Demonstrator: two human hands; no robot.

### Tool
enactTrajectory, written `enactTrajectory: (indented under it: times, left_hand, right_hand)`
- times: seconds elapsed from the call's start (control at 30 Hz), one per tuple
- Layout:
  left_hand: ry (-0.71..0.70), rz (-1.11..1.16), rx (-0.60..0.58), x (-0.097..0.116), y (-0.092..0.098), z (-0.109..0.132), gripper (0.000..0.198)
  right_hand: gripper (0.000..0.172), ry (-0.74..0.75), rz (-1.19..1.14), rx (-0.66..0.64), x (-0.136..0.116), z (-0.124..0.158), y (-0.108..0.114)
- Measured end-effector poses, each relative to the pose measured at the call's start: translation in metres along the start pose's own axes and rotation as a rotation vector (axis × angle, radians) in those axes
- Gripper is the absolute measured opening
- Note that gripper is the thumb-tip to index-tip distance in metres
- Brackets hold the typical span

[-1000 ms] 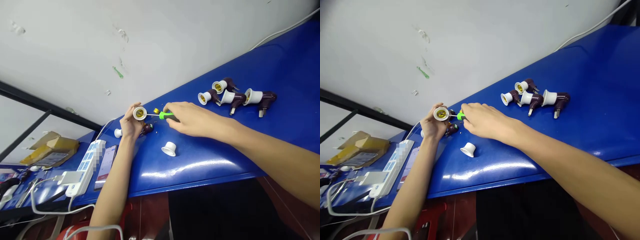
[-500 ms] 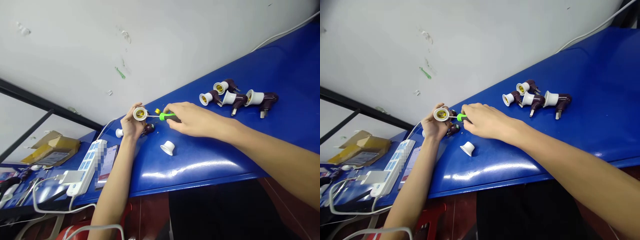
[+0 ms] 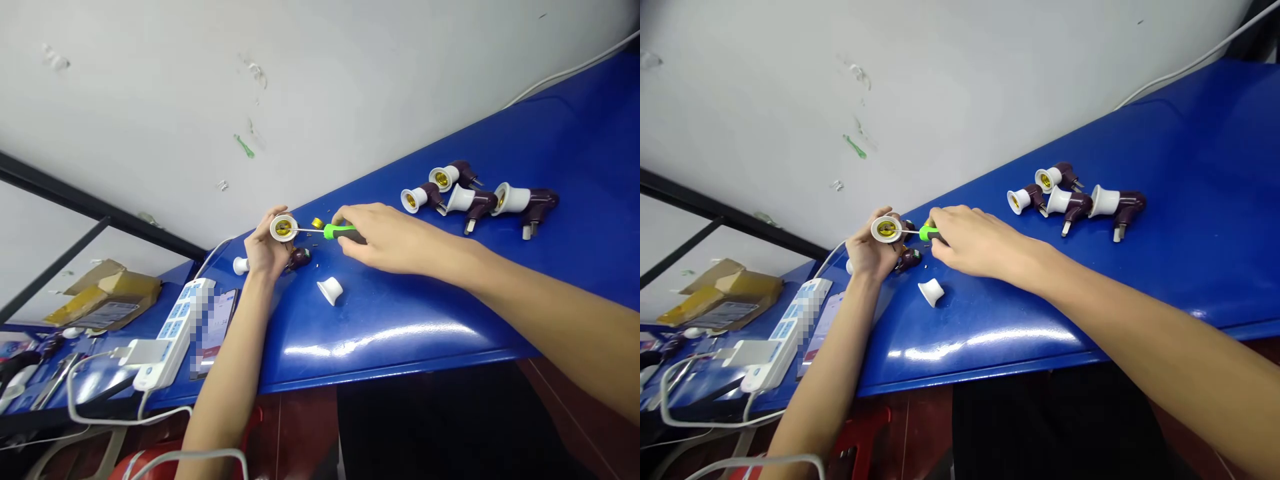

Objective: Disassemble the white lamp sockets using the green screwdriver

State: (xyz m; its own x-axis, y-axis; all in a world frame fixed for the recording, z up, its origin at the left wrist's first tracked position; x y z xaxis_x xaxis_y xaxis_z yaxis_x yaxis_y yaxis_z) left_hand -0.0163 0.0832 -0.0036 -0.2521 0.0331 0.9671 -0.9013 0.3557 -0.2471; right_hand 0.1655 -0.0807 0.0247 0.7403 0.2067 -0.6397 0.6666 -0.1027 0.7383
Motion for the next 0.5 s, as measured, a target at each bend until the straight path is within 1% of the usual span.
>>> enactTrajectory:
  times: [0.2, 0.37, 0.5]
  left_hand:
    - [-0.002, -0.011, 0.002, 0.0004, 0.0000, 0.0004, 0.019]
    - [-0.026, -0.056, -0.028, -0.0003, 0.0009, -0.0015, 0.023]
    - [-0.030, -0.059, -0.041, -0.0010, 0.0008, -0.0017, 0.023]
  right_hand:
    - [0.021, 0.018, -0.014, 0.013, -0.0009, 0.0002, 0.0016]
    - [0.019, 0.017, -0.003, -0.003, -0.0022, 0.0005, 0.0001]
    - [0.019, 0.015, 0.000, -0.005, -0.0022, 0.0006, -0.0008]
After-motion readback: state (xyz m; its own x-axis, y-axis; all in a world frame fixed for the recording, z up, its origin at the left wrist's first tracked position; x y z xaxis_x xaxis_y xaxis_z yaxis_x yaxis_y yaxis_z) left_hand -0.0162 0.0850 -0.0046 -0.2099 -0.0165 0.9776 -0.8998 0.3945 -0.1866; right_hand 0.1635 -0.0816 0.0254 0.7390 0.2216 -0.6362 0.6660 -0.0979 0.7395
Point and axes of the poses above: each hand's wrist, its own z-axis away from the middle knuckle, its own y-axis out of the back of the hand, x = y × z, the point moved 7 cm from there along -z, towards the middle knuckle, and after that the axes turned 2 degrees about z, right-handed, at the moved point
